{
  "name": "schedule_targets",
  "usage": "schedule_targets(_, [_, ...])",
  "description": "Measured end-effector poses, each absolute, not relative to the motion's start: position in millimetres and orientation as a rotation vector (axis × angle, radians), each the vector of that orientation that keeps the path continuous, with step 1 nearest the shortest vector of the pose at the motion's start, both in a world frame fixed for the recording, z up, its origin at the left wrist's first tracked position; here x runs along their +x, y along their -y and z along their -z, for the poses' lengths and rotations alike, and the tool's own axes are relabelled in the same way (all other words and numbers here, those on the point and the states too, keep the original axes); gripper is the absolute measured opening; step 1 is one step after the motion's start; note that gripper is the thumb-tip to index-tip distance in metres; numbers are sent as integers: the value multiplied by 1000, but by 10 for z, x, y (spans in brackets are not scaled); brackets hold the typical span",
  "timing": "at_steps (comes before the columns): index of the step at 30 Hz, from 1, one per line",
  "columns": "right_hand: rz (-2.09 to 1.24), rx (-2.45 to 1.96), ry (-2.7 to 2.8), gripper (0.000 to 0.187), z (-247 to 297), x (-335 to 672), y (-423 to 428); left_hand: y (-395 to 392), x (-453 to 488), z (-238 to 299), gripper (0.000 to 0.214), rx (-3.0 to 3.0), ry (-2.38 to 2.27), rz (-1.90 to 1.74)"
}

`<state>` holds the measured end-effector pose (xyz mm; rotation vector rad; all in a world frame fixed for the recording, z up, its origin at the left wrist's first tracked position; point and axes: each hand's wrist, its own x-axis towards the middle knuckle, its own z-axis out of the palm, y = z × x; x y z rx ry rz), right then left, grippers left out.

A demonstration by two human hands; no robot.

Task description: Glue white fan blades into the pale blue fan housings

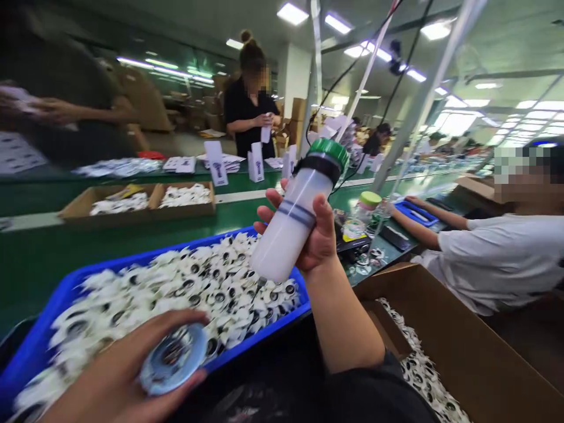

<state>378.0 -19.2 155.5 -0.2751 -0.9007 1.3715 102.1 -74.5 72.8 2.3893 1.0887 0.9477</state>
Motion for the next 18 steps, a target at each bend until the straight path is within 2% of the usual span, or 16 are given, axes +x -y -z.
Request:
schedule_targets(3, [-1494, -221, 954, 75, -1638, 3384, 250, 801, 1119, -776, 49, 2309, -1035, -805])
schedule_targets(7, [-1382, -306, 1004, 67, -1639, 3047, 310, 786, 1274, -843, 56, 2173, -1002, -858])
schedule_targets(12, [-1339, -363, 1057, 59, -1528, 2922, 355, 846, 1307, -853, 41, 2083, -1003, -945])
schedule_targets(18, [-1323, -436, 1138, 46, -1505, 2926, 412, 856, 1314, -846, 36, 2033, -981, -970])
